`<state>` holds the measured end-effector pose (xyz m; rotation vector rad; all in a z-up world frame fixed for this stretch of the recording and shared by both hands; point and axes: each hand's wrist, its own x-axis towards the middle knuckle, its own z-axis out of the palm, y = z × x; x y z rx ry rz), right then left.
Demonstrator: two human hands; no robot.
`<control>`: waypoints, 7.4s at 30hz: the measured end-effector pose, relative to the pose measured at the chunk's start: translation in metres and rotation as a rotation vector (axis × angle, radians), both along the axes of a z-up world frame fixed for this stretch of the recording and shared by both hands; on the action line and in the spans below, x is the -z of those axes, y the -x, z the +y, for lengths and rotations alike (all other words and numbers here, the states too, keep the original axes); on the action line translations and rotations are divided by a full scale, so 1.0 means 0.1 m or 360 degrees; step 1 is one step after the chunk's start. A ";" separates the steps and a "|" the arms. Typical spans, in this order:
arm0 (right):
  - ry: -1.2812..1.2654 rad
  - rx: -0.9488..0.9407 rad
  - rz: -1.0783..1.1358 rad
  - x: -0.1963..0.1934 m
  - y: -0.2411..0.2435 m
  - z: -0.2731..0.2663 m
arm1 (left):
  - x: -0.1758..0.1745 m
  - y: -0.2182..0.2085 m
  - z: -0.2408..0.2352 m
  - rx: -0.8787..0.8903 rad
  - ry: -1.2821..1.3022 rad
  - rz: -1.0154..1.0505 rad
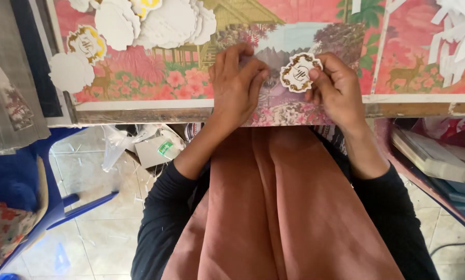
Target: Assembling decorative invitations by folding paper cards and applying adhesive seals
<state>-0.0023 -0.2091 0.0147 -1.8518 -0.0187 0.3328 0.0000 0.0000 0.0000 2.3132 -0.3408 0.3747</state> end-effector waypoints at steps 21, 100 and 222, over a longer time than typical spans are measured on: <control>0.0372 0.0028 -0.0923 0.17 -0.05 0.20 | 0.02 0.02 -0.06 -0.0028 -0.0009 0.0091; 0.1224 -0.0230 -0.1548 0.12 0.00 -0.02 | 0.08 -0.57 1.19 -0.0585 -0.0162 -0.0505; 0.0133 -0.0251 -0.0433 -0.82 -0.17 0.37 | -0.76 1.06 3.79 -0.1708 0.1388 -0.0403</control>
